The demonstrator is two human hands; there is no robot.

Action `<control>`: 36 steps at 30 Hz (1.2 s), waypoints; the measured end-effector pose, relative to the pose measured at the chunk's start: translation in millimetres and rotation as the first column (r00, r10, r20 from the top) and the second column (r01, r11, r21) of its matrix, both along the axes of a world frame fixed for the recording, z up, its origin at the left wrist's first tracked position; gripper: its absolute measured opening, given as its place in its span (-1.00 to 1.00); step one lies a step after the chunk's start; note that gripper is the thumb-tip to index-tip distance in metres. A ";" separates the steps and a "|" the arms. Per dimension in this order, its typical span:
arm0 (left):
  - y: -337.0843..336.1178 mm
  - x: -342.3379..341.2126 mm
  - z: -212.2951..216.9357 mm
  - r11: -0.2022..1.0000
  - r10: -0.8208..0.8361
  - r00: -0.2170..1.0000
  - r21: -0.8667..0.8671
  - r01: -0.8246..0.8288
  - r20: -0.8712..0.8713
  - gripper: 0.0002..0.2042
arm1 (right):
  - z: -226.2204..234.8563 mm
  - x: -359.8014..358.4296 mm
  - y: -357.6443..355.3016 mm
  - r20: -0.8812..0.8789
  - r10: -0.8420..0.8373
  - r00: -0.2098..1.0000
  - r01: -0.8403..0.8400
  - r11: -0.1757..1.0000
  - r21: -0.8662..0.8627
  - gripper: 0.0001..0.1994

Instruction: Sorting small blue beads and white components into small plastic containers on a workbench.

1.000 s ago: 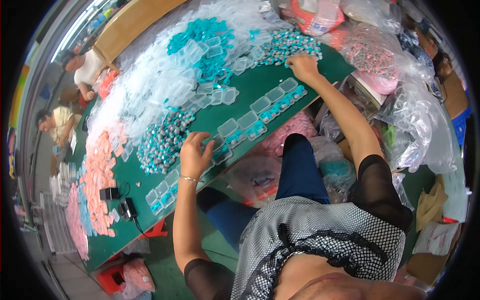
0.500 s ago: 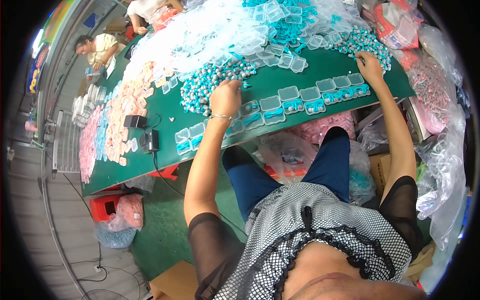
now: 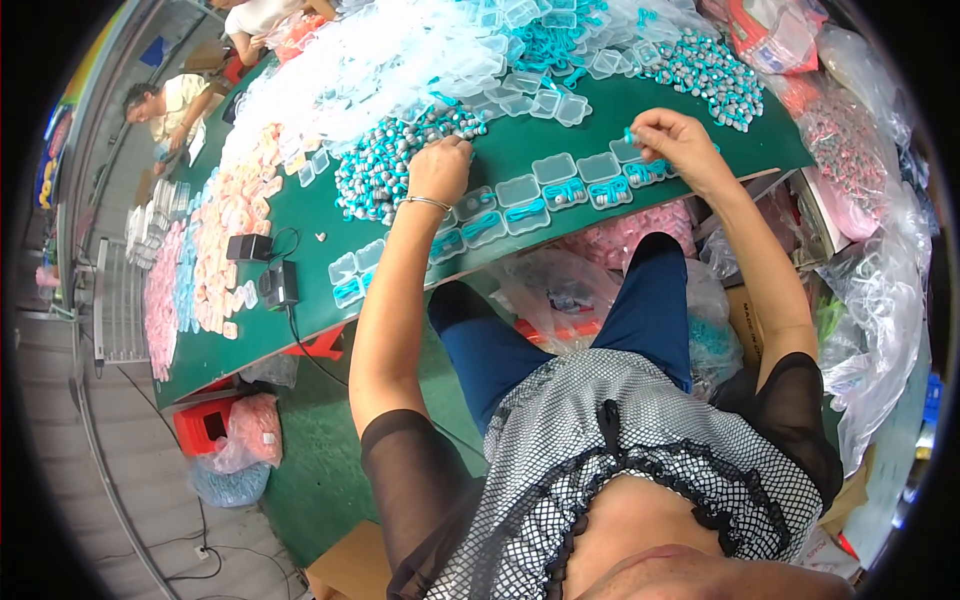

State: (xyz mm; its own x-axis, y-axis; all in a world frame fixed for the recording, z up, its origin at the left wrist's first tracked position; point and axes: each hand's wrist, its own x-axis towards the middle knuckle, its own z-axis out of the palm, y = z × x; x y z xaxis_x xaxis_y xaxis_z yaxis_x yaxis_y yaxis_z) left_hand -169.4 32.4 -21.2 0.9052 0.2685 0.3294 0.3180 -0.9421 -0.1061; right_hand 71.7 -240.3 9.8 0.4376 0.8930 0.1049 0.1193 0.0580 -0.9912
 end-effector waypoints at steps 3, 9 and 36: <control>-3.6 -0.8 4.6 0.999 0.007 0.999 -0.049 -0.009 -0.043 -0.89 | 0.6 -27.4 7.4 -0.200 0.061 0.978 -0.077 0.994 -0.076 -0.87; -40.6 -19.0 17.8 0.786 0.139 0.904 -0.600 0.147 0.404 -0.88 | -9.5 -84.7 23.8 0.235 0.155 0.960 -0.171 0.984 0.048 -0.88; -111.2 -41.2 1.9 0.926 -0.018 0.956 -0.357 0.127 0.294 -0.93 | -40.2 -122.3 48.0 0.863 -0.101 0.496 -0.040 0.990 0.138 -0.96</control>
